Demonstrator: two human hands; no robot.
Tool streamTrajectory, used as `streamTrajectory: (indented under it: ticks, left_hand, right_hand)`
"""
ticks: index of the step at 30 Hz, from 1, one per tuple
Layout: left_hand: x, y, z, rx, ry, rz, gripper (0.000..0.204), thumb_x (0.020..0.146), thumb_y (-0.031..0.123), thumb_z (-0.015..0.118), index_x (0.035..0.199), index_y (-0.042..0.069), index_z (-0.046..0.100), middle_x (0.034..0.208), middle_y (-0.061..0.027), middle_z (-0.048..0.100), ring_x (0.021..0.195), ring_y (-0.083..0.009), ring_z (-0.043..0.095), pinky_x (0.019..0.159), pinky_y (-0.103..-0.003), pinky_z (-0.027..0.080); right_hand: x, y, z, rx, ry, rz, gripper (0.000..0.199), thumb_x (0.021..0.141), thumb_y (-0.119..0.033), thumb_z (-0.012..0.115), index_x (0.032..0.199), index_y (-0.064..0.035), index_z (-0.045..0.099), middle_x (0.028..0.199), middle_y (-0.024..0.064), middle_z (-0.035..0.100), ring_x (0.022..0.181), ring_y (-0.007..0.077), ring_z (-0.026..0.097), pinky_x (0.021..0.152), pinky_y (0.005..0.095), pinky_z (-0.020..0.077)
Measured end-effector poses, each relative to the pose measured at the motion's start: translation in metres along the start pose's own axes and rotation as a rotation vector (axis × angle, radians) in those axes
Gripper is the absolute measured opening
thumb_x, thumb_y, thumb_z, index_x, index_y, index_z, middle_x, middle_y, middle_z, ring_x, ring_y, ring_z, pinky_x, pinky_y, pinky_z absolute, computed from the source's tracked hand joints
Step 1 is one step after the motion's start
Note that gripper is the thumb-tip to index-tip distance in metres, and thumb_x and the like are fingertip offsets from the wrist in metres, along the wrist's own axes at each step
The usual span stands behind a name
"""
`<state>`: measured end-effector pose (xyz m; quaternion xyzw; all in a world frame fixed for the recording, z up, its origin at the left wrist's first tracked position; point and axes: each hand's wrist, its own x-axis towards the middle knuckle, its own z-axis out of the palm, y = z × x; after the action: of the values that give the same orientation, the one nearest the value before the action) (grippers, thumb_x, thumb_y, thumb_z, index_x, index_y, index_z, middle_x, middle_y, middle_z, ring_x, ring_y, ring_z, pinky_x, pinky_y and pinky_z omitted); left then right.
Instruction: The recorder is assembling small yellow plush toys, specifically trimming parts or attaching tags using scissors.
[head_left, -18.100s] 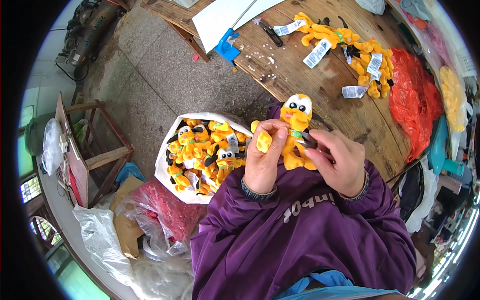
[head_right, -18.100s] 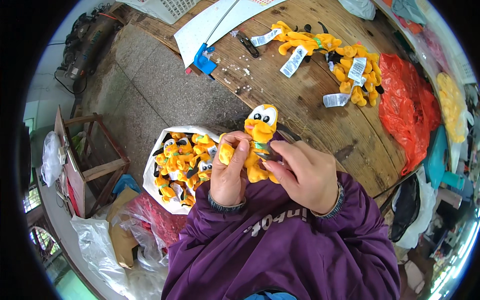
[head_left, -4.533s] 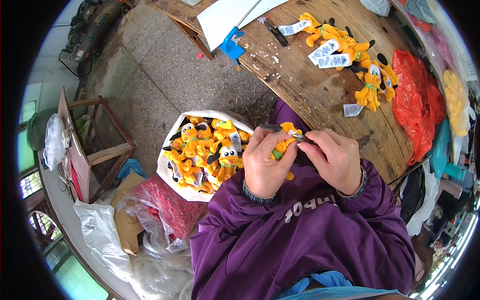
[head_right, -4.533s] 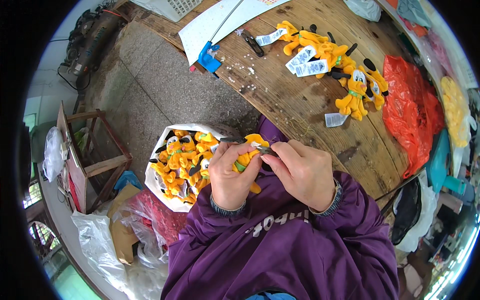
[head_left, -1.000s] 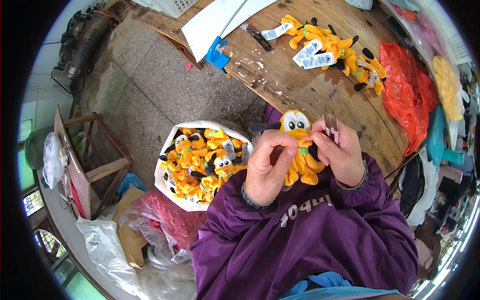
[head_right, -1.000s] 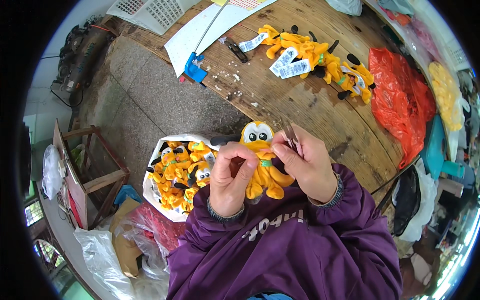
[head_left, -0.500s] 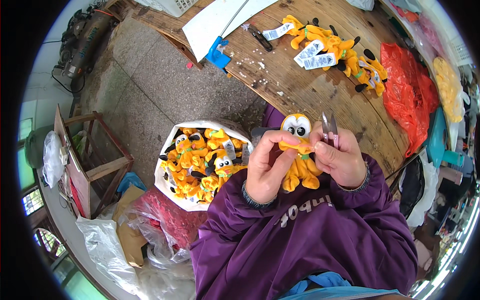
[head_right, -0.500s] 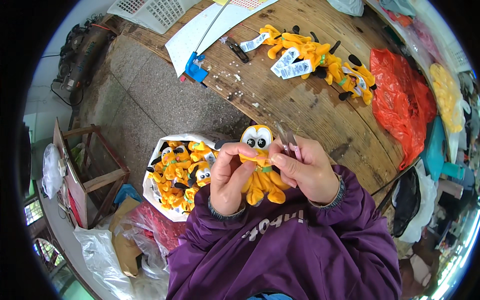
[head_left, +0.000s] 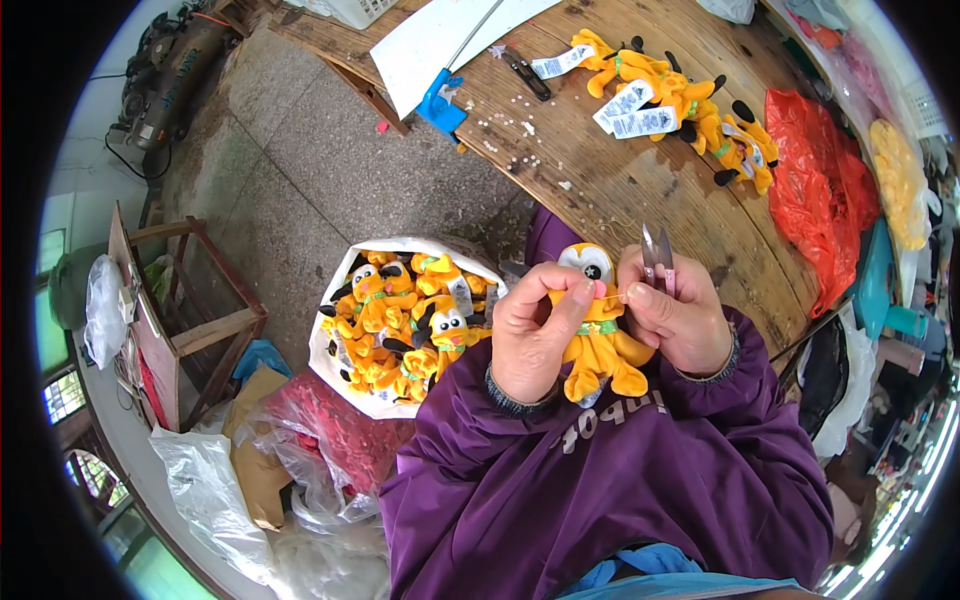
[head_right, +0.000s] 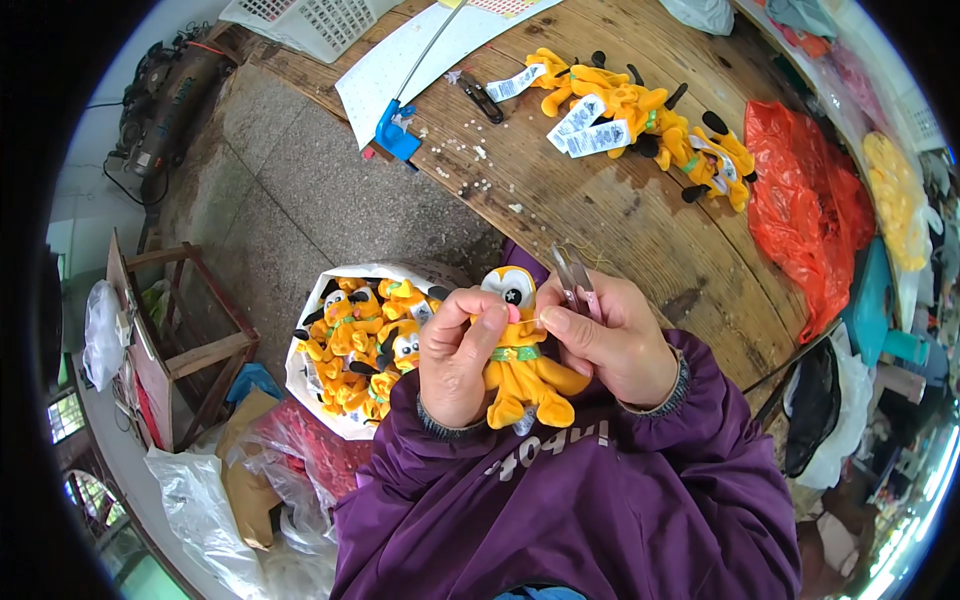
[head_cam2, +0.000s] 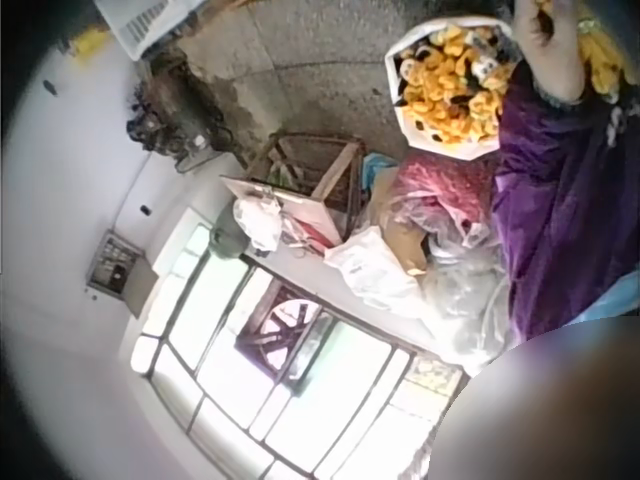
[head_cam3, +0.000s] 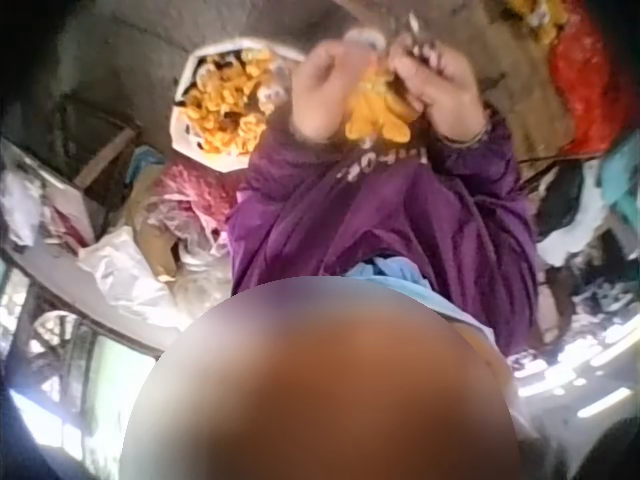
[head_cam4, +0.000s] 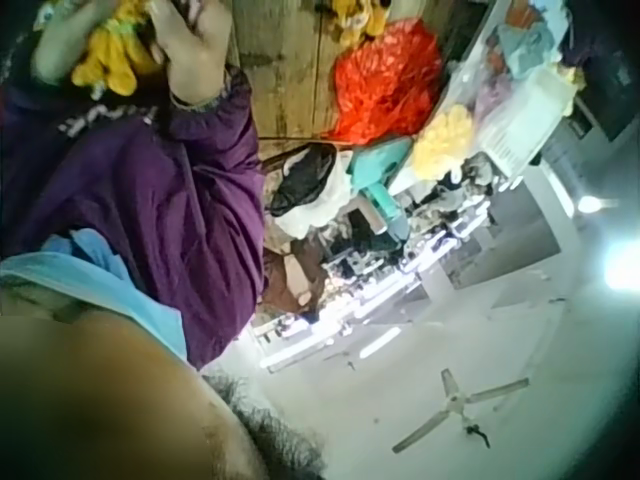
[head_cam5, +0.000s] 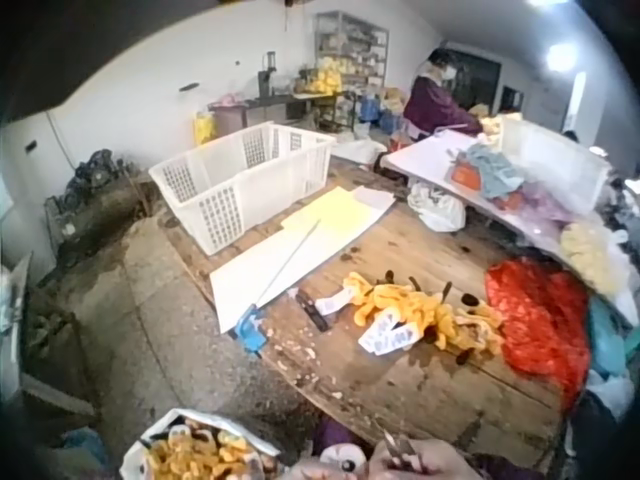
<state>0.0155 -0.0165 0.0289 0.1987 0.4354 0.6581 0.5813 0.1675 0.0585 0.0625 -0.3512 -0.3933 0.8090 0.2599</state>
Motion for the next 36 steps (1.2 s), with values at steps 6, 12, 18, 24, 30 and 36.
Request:
streamTrajectory:
  ticks: [6,12,18,24,30,36]
  left_hand:
    - [0.0,-0.001,-0.003,0.095,0.012,0.131,0.007,0.089,-0.004,0.06,0.092,0.001,0.063,0.092,-0.006,0.066,0.074,-0.0094,0.052,0.071,-0.019,0.043]
    - [-0.001,0.0,-0.004,0.183,0.024,0.22,0.008,0.087,-0.006,0.061,0.091,0.0,0.064,0.091,-0.0072,0.069,0.072,-0.0102,0.052,0.07,-0.02,0.044]
    - [-0.001,0.001,-0.003,0.27,0.017,0.293,0.009,0.086,-0.007,0.062,0.09,0.0,0.065,0.087,-0.0073,0.071,0.071,-0.0104,0.052,0.069,-0.021,0.045]
    - [-0.002,0.001,-0.001,0.289,0.009,0.284,0.011,0.089,-0.006,0.058,0.089,0.002,0.066,0.08,-0.0028,0.058,0.066,-0.0087,0.042,0.063,-0.02,0.034]
    - [0.0,0.001,-0.001,0.255,0.047,0.257,0.009,0.085,-0.007,0.061,0.088,0.0,0.065,0.084,-0.0062,0.068,0.068,-0.01,0.049,0.067,-0.021,0.042]
    - [0.0,-0.002,-0.002,0.292,0.008,0.278,0.01,0.089,-0.006,0.058,0.089,0.001,0.066,0.081,-0.0039,0.058,0.067,-0.0091,0.044,0.063,-0.02,0.035]
  right_hand:
    - [-0.008,-0.005,0.004,-0.54,0.131,-0.303,0.014,0.09,-0.008,0.06,0.101,0.0023,0.061,0.074,0.0009,0.055,0.052,0.0083,0.041,0.048,0.0224,0.0331]
    - [-0.022,-0.015,0.006,-0.87,0.038,-0.453,0.021,0.083,-0.005,0.067,0.102,0.0037,0.063,0.071,0.0043,0.057,0.051,0.013,0.045,0.049,0.0245,0.0359]
    - [-0.02,-0.015,0.009,-0.943,0.063,-0.446,0.022,0.078,-0.003,0.073,0.098,0.0026,0.066,0.071,0.0068,0.059,0.051,0.015,0.048,0.049,0.0251,0.0378]
    - [-0.018,-0.017,0.008,-0.957,0.043,-0.473,0.02,0.077,-0.003,0.073,0.096,0.002,0.067,0.07,0.0062,0.059,0.05,0.0148,0.048,0.048,0.0249,0.0372]
    - [-0.017,-0.015,0.008,-0.957,0.058,-0.487,0.02,0.077,-0.002,0.073,0.095,0.0021,0.067,0.069,0.0061,0.058,0.05,0.0145,0.048,0.047,0.0249,0.0364]
    - [-0.015,-0.013,0.009,-0.958,0.048,-0.478,0.02,0.077,-0.001,0.073,0.095,0.0018,0.067,0.068,0.0057,0.057,0.05,0.0143,0.047,0.046,0.0249,0.0352]
